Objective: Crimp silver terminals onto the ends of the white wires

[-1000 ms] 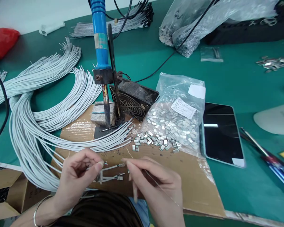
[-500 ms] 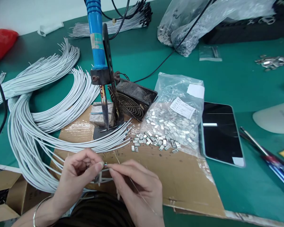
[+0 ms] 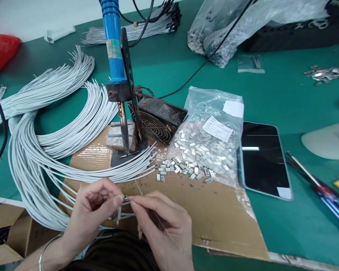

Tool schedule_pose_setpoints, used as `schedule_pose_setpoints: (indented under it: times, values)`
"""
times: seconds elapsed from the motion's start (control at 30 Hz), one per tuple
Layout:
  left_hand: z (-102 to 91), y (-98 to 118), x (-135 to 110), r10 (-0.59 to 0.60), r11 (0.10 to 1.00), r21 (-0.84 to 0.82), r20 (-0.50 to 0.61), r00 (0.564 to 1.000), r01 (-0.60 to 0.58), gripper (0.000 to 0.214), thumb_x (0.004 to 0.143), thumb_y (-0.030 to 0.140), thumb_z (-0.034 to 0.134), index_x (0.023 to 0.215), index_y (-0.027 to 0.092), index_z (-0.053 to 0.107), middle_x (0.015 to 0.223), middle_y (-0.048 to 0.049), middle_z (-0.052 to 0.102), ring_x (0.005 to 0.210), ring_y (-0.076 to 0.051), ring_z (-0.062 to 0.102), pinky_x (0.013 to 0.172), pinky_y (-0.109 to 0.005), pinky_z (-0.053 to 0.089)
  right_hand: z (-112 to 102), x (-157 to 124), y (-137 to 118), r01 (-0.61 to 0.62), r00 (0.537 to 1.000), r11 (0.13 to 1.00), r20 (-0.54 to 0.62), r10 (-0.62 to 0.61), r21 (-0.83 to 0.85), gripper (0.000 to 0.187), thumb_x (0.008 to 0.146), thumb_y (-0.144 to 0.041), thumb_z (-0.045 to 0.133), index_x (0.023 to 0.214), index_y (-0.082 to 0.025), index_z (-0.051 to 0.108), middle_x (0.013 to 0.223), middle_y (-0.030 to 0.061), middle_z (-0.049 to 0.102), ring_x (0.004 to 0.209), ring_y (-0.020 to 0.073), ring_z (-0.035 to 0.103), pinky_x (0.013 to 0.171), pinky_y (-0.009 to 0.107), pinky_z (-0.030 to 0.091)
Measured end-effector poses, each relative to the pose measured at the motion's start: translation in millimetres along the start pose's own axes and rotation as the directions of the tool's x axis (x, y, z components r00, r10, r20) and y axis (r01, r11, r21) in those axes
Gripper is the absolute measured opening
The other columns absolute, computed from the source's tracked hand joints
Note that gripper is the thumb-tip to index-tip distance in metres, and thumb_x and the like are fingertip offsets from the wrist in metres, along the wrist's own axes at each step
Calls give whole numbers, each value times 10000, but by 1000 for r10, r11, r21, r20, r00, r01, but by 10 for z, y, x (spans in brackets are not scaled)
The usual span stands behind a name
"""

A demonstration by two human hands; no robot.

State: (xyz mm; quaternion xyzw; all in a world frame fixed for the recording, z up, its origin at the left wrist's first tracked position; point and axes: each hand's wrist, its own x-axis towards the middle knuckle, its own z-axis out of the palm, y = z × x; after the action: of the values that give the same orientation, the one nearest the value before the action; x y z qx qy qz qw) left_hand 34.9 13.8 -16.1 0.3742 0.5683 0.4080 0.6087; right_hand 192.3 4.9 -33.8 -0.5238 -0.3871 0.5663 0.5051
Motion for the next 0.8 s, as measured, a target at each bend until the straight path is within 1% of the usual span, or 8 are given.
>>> schedule_pose_setpoints:
  times: [0.27,0.4,0.53,0.67,0.8]
  values:
    - [20,40,32,-26,1000,8,3,1000,26,170,851,237,767,733,147,684,562,35,570,485,-67,441,474,-149,353,9,12,15,-40,999,997,-2,40,69,139,854,-209,785,824,-313,871,666,-22,657,459,51,539,454,170,406]
    - [24,47,36,-44,999,24,-19,999,44,176,812,224,793,707,148,675,540,51,528,481,-61,389,462,-150,308,-14,12,23,29,1000,1000,-12,-29,11,141,863,-202,778,826,-305,868,660,-12,669,479,67,541,464,182,410]
    - [15,1,19,-33,999,1,-41,999,33,175,839,223,774,709,148,685,551,49,527,497,-62,379,477,-152,302,-32,8,38,55,998,998,-22,-56,-40,166,867,-194,774,876,-322,878,659,-16,669,489,79,549,464,196,402]
    - [7,-42,15,-12,1000,-20,-33,999,11,164,865,223,760,729,149,705,565,47,532,513,-65,380,491,-152,310,-23,8,55,60,998,998,-11,-61,-33,175,866,-189,774,897,-322,883,658,-12,668,482,83,549,454,202,392]
    - [8,-24,16,-8,1000,-9,-33,999,8,167,873,218,752,731,148,700,569,47,530,518,-67,379,496,-153,314,-29,17,66,85,996,996,6,-85,-17,155,868,-188,783,909,-295,888,646,0,665,467,94,546,438,215,395]
